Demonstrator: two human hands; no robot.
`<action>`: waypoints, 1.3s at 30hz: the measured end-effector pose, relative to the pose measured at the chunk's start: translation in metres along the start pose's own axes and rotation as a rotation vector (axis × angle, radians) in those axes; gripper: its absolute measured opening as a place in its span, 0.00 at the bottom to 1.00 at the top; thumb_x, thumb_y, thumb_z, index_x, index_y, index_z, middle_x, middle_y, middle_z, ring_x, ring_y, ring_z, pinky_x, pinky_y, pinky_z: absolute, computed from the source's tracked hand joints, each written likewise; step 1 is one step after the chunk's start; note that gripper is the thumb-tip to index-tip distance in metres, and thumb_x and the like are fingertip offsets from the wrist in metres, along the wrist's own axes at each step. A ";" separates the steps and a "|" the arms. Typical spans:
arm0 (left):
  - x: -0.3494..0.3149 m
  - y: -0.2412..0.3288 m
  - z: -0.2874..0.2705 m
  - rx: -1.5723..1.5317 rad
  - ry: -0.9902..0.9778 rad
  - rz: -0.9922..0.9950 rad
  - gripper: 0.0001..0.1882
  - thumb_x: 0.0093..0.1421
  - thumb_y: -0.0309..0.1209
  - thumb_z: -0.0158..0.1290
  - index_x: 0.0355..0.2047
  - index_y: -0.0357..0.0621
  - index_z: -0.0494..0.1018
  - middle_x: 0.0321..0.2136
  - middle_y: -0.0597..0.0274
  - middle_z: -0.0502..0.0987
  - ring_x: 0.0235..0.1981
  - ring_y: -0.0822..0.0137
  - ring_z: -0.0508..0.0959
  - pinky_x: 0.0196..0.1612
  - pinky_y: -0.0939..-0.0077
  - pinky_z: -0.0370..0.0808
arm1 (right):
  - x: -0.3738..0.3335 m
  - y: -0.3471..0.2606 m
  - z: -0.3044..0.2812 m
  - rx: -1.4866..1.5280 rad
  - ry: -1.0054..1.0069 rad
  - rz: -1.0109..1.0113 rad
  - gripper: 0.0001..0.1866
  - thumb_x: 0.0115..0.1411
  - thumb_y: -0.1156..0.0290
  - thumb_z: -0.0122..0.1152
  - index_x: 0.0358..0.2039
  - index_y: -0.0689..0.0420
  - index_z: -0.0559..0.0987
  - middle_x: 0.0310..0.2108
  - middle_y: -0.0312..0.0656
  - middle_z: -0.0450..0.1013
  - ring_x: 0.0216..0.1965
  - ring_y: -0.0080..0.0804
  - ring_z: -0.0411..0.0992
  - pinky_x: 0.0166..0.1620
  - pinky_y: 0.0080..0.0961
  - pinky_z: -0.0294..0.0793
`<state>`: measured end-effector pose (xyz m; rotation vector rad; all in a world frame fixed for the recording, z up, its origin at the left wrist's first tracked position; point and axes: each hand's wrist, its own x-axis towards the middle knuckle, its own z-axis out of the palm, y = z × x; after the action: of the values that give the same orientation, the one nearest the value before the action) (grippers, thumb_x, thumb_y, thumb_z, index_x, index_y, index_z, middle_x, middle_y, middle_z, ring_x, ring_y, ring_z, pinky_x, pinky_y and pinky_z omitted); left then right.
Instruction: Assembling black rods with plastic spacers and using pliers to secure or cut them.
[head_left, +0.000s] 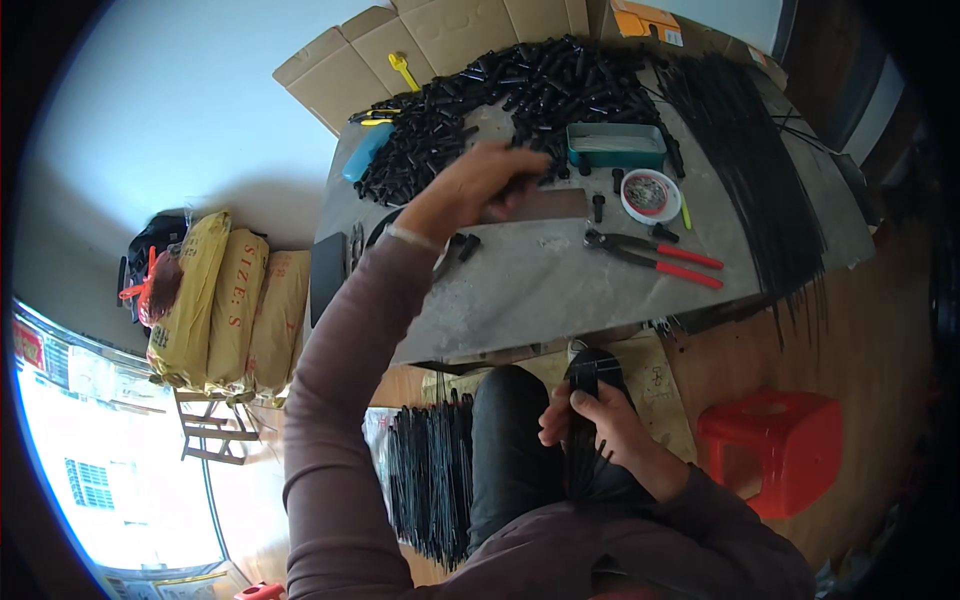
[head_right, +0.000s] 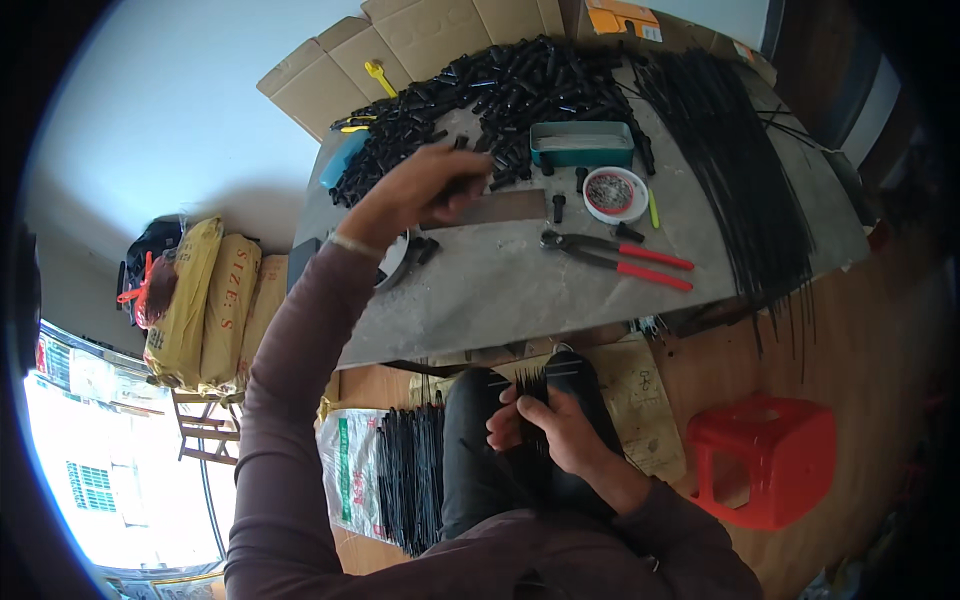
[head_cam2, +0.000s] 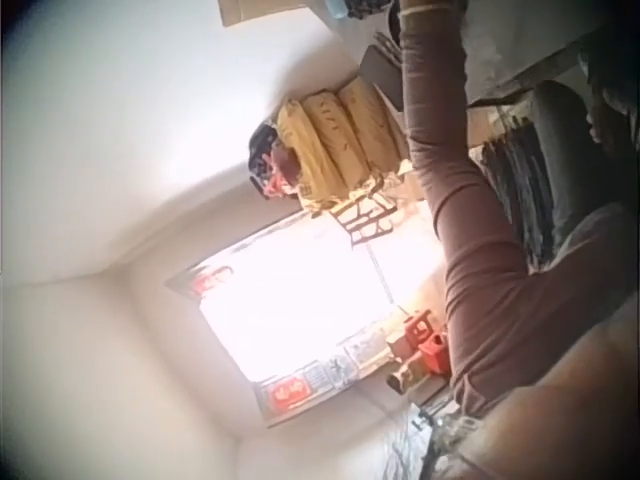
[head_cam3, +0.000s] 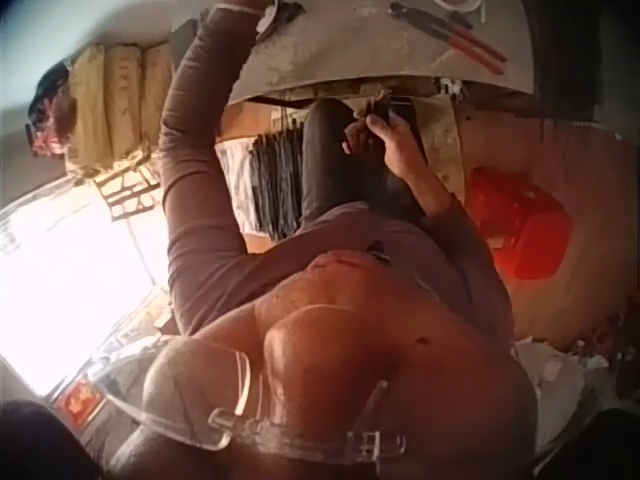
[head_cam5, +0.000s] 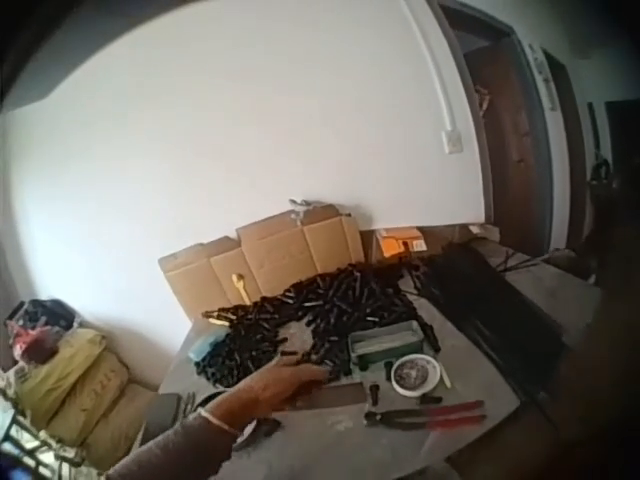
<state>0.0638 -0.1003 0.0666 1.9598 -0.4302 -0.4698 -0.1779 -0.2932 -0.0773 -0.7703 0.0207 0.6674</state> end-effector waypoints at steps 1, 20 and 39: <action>-0.021 0.001 0.017 -0.105 -0.004 -0.029 0.12 0.59 0.36 0.52 0.28 0.38 0.74 0.20 0.64 0.73 0.18 0.75 0.71 0.20 0.80 0.67 | -0.003 0.001 0.002 0.001 0.016 0.005 0.13 0.68 0.68 0.43 0.47 0.63 0.67 0.37 0.54 0.75 0.34 0.42 0.77 0.40 0.37 0.78; -0.201 -0.096 0.190 -1.383 0.319 0.000 0.11 0.63 0.32 0.53 0.42 0.39 0.73 0.34 0.59 0.77 0.35 0.67 0.77 0.41 0.70 0.75 | -0.026 0.026 0.044 -0.342 -0.009 -0.176 0.15 0.66 0.61 0.49 0.43 0.60 0.68 0.24 0.42 0.70 0.23 0.35 0.74 0.31 0.37 0.80; -0.191 -0.085 0.181 -1.247 0.289 0.047 0.15 0.59 0.31 0.57 0.46 0.42 0.73 0.33 0.66 0.74 0.35 0.70 0.75 0.41 0.71 0.74 | -0.028 0.019 0.049 -0.284 0.049 -0.146 0.15 0.64 0.62 0.54 0.41 0.61 0.71 0.30 0.50 0.75 0.28 0.40 0.78 0.32 0.29 0.79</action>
<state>-0.1836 -0.1112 -0.0566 0.7761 0.0442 -0.2877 -0.2217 -0.2666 -0.0469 -1.0505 -0.0868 0.5182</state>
